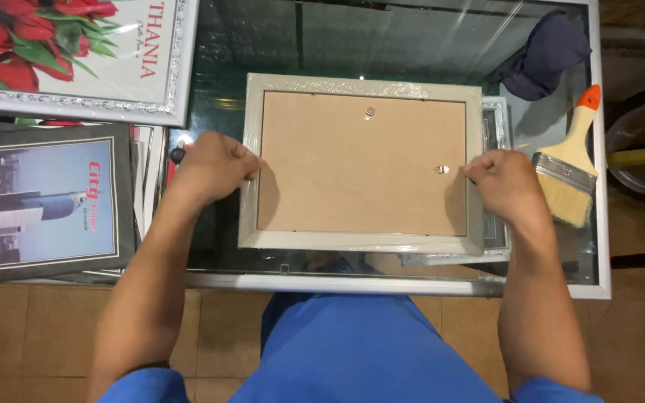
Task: Removing backing and cleaning the glass of a picture frame using a knife and a brush.
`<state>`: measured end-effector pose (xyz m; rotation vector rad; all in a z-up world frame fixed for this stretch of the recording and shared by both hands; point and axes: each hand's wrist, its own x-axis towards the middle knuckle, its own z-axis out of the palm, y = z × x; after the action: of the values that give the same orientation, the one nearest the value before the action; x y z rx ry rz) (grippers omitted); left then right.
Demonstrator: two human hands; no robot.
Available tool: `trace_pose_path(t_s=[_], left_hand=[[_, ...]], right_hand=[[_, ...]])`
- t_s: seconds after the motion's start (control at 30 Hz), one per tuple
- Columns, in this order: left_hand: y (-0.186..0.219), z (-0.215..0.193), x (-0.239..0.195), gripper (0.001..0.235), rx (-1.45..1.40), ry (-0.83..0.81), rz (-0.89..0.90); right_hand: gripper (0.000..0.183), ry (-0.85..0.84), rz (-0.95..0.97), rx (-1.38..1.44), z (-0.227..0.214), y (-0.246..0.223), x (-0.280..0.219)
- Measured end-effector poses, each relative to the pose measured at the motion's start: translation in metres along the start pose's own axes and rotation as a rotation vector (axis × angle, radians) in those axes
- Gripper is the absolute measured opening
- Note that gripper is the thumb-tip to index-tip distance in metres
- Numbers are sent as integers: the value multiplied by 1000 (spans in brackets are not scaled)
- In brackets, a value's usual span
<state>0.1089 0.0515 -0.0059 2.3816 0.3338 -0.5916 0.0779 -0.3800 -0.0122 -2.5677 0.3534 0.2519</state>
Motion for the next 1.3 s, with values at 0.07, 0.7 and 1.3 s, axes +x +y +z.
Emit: trace_pose_path(t_s=[0.07, 0.7, 1.3], left_hand=[[7, -1, -22, 24, 41, 51, 51], [24, 54, -92, 20, 684, -80, 703], [57, 7, -49, 41, 548, -8, 249]], right_hand=[[19, 44, -9, -35, 5, 3, -7], [20, -341, -565, -534, 1, -47, -87], [31, -338, -377, -478, 3, -85, -54]])
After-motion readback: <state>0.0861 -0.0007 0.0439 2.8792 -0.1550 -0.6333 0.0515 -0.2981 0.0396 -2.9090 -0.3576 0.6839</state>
